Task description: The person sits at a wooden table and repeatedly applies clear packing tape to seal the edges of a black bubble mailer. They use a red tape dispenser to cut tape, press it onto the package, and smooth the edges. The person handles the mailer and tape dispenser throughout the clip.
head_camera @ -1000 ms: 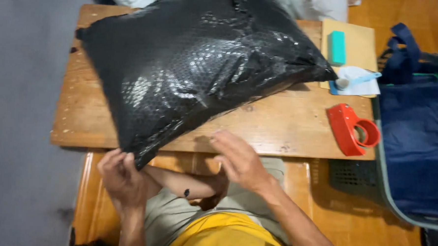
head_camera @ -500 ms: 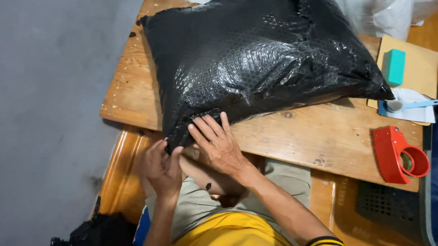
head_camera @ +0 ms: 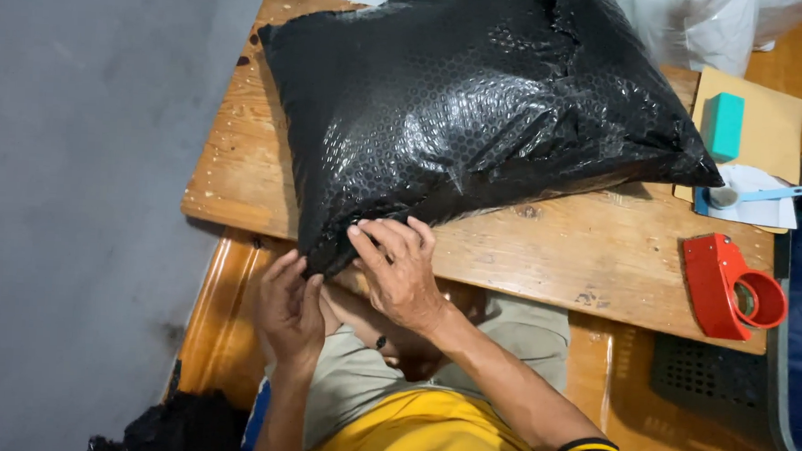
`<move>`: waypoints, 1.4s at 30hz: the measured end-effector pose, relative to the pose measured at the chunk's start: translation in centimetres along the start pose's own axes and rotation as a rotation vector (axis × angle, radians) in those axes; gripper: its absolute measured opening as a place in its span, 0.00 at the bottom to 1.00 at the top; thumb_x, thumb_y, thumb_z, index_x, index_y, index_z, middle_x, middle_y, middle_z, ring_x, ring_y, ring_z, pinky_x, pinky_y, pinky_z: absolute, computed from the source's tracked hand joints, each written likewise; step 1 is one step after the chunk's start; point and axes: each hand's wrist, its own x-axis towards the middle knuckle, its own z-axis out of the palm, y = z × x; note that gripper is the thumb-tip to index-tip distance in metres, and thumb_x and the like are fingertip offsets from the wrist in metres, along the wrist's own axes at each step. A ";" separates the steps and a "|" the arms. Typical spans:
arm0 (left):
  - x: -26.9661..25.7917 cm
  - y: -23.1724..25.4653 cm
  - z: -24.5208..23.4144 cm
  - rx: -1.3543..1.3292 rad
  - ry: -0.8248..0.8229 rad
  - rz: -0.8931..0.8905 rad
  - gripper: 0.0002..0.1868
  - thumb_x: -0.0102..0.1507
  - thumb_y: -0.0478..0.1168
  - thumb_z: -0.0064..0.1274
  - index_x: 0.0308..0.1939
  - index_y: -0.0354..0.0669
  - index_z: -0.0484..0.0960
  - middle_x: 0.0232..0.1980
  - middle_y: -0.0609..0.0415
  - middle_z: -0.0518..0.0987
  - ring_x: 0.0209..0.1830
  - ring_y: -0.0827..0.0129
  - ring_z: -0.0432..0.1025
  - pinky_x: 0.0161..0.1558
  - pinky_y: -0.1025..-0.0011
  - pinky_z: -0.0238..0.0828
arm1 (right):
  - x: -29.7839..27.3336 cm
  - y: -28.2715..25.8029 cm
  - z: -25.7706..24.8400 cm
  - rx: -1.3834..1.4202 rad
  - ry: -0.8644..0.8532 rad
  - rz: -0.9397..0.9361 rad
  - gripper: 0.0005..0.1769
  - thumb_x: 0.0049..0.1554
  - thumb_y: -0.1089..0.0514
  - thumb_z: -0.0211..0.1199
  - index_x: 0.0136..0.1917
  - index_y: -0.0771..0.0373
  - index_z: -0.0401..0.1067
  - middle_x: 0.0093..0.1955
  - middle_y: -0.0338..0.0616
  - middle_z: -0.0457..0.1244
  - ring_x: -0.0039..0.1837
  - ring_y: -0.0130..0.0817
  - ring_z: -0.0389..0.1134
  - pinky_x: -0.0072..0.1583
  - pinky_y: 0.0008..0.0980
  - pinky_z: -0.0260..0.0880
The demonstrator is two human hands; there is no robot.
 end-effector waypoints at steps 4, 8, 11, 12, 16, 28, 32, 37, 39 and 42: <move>-0.4 0.5 -0.3 -0.187 -0.003 -0.152 0.08 0.68 0.31 0.53 0.47 0.29 0.83 0.55 0.39 0.78 0.54 0.57 0.78 0.51 0.68 0.78 | 1.8 0.4 -0.2 0.037 -0.150 0.039 0.25 0.62 0.48 0.61 0.72 0.49 0.69 0.71 0.45 0.57 0.71 0.46 0.56 0.73 0.56 0.44; -0.7 0.6 -1.0 -0.307 0.041 -0.353 0.09 0.70 0.34 0.52 0.51 0.29 0.77 0.54 0.41 0.80 0.52 0.67 0.76 0.50 0.72 0.76 | 1.8 1.1 -0.1 0.123 -0.314 -0.043 0.11 0.52 0.50 0.69 0.48 0.50 0.76 0.74 0.46 0.55 0.73 0.49 0.51 0.72 0.60 0.36; 0.4 0.1 -1.7 -0.338 -0.120 -0.625 0.21 0.64 0.33 0.59 0.61 0.35 0.74 0.50 0.46 0.83 0.45 0.73 0.77 0.45 0.76 0.79 | 1.7 0.9 -1.7 0.239 -0.336 -0.137 0.10 0.63 0.50 0.55 0.39 0.49 0.67 0.62 0.42 0.61 0.70 0.44 0.57 0.70 0.61 0.38; 0.6 0.2 -1.8 -0.335 -0.117 -0.628 0.21 0.64 0.33 0.59 0.61 0.35 0.74 0.50 0.46 0.83 0.45 0.73 0.77 0.45 0.76 0.79 | 1.6 0.9 -2.0 0.243 -0.339 -0.138 0.10 0.63 0.50 0.55 0.39 0.49 0.67 0.62 0.42 0.61 0.70 0.44 0.57 0.70 0.61 0.38; 2.0 0.7 -1.8 -0.300 -0.235 -0.749 0.26 0.61 0.31 0.61 0.63 0.29 0.74 0.48 0.40 0.84 0.44 0.66 0.80 0.46 0.69 0.81 | 1.4 0.9 -3.0 0.280 -0.365 -0.202 0.20 0.69 0.45 0.43 0.40 0.49 0.68 0.49 0.37 0.61 0.64 0.39 0.61 0.70 0.61 0.41; 1.9 -1.0 -1.7 0.036 -0.222 -0.506 0.15 0.59 0.28 0.59 0.50 0.37 0.84 0.36 0.45 0.86 0.36 0.67 0.82 0.39 0.72 0.80 | 3.1 0.0 -2.3 0.266 -0.254 -0.220 0.20 0.71 0.54 0.40 0.41 0.51 0.68 0.42 0.36 0.55 0.46 0.34 0.60 0.63 0.47 0.54; 2.6 0.8 -2.6 -0.061 -0.271 -0.565 0.18 0.61 0.27 0.59 0.56 0.40 0.80 0.43 0.46 0.86 0.43 0.66 0.82 0.47 0.68 0.81 | 3.2 0.2 -1.2 0.244 -0.215 -0.247 0.18 0.70 0.53 0.43 0.41 0.51 0.68 0.42 0.37 0.57 0.46 0.36 0.60 0.62 0.46 0.54; 1.7 1.3 -3.1 -0.133 -0.203 -0.630 0.15 0.61 0.30 0.62 0.52 0.35 0.83 0.41 0.41 0.86 0.44 0.65 0.81 0.44 0.70 0.82 | 5.5 0.3 -1.1 0.282 -0.256 -0.274 0.18 0.71 0.50 0.43 0.41 0.53 0.66 0.42 0.38 0.54 0.46 0.37 0.57 0.61 0.46 0.52; 1.4 1.9 -3.1 -0.126 -0.173 -0.592 0.13 0.62 0.30 0.62 0.51 0.34 0.83 0.41 0.42 0.86 0.44 0.67 0.80 0.44 0.70 0.82 | 5.9 0.5 -0.6 0.304 -0.276 -0.293 0.18 0.71 0.48 0.42 0.42 0.53 0.65 0.42 0.38 0.52 0.46 0.37 0.56 0.61 0.46 0.52; 1.5 3.0 -2.9 0.061 -0.182 -0.325 0.10 0.63 0.31 0.61 0.48 0.39 0.87 0.40 0.45 0.84 0.46 0.59 0.82 0.43 0.68 0.80 | 6.1 0.9 0.5 0.283 -0.259 -0.289 0.16 0.69 0.49 0.46 0.42 0.52 0.67 0.45 0.39 0.54 0.47 0.38 0.56 0.59 0.45 0.52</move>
